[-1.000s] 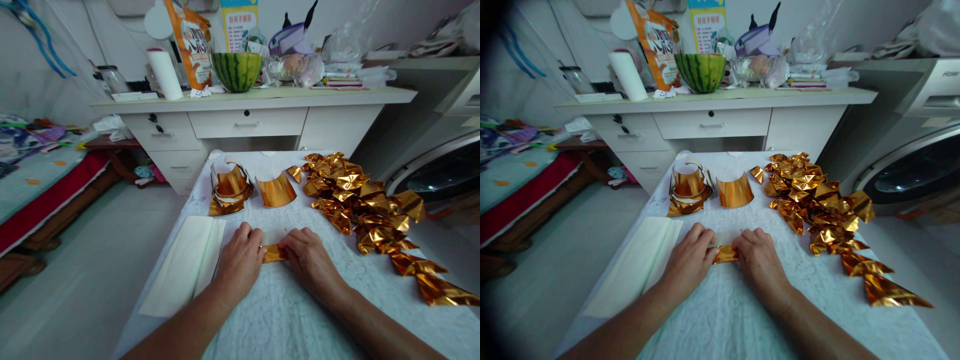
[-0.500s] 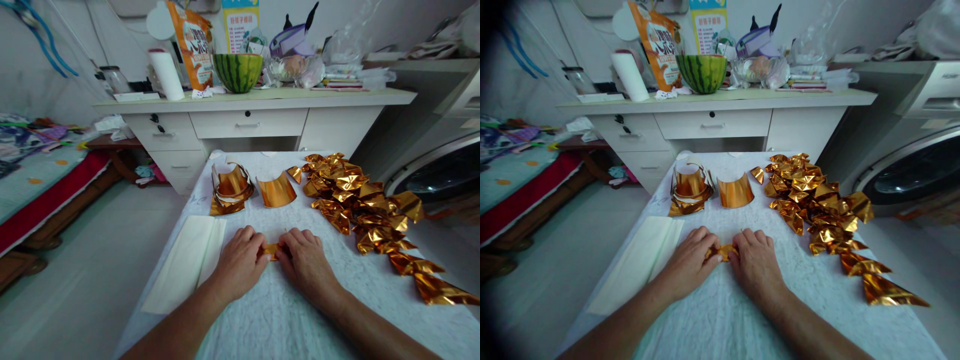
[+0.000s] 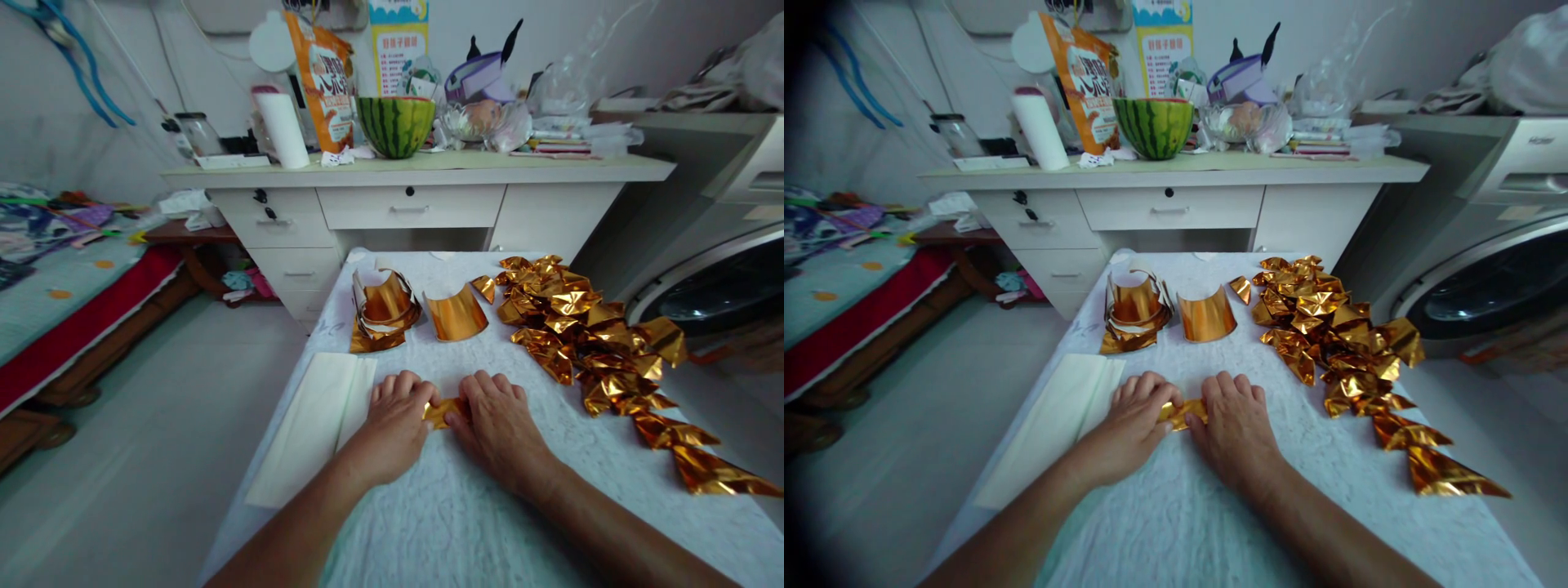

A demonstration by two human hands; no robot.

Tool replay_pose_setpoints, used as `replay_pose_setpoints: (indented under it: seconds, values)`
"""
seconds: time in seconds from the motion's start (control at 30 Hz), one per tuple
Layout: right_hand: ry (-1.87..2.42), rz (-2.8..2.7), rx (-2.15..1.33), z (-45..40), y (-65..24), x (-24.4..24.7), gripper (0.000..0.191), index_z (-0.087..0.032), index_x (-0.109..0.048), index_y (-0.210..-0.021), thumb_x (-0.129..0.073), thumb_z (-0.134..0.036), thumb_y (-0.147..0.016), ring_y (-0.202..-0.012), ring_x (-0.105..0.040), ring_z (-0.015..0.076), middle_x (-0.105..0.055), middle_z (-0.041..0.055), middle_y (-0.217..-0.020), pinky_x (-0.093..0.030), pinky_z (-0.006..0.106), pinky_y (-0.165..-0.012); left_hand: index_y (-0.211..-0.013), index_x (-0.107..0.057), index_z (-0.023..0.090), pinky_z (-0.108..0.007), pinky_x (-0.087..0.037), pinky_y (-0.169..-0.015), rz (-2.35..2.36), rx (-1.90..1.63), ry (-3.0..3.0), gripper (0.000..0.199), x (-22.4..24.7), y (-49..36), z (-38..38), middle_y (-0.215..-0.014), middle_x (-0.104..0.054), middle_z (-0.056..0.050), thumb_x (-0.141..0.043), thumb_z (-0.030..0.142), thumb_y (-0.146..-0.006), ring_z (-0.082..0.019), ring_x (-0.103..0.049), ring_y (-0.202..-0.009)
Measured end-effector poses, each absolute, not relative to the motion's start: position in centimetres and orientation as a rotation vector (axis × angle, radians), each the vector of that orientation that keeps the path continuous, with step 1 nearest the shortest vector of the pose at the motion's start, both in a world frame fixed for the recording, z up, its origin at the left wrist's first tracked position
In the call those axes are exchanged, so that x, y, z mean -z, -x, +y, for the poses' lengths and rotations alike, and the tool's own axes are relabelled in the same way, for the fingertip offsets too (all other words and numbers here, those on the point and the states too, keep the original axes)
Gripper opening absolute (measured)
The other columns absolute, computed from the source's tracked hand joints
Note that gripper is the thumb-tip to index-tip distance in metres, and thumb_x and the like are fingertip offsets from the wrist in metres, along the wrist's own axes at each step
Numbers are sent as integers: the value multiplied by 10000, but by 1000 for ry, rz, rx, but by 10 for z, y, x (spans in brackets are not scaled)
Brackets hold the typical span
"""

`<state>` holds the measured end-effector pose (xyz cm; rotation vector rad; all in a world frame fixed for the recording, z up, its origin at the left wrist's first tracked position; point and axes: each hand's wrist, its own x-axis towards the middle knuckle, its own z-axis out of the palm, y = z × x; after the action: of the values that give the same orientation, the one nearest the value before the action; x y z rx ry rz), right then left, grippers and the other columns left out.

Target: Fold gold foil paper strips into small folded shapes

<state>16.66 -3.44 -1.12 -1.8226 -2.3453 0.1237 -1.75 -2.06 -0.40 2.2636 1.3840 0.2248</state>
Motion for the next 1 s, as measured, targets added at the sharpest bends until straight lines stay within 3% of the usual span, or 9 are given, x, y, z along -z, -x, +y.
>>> replay_pose_setpoints:
  seconds: [0.17,0.4,0.73,1.0]
  values:
    - [1852,-2322,-37,-35,-162,11,292,-206,-551,-868,-558,-498,-868,-844,-497,266,-578,76,-893,-334,391,-727,-1138,-489,276,-384,-352,-926,1287,-168,-2322,353,2,25,-18,-1174,-467,-40,-460,120,-823,-233,-406,-1087]
    - [1855,-2293,21,-37,-157,14,470,-202,-545,-835,-538,-670,-802,-827,-493,280,-574,90,-874,-331,403,-713,-1145,-491,261,-381,-364,-930,1292,-172,-2332,361,3,25,-18,-1161,-477,-48,-451,109,-820,-233,-415,-1068]
    - [1765,-2258,-254,-32,-176,19,188,-229,-573,-880,-683,-359,-801,-834,-488,231,-577,31,-885,-292,336,-700,-1149,-498,263,-406,-353,-947,1246,-119,-2321,366,-1,28,-16,-1180,-466,-47,-446,116,-818,-245,-404,-1080]
    - [1865,-2239,-319,-24,-206,16,204,-308,-655,-965,-711,-312,-769,-903,-516,253,-571,41,-979,-302,327,-701,-1157,-500,290,-402,-348,-950,1230,-125,-2300,387,-1,29,-15,-1175,-469,-34,-455,118,-814,-239,-402,-1085]
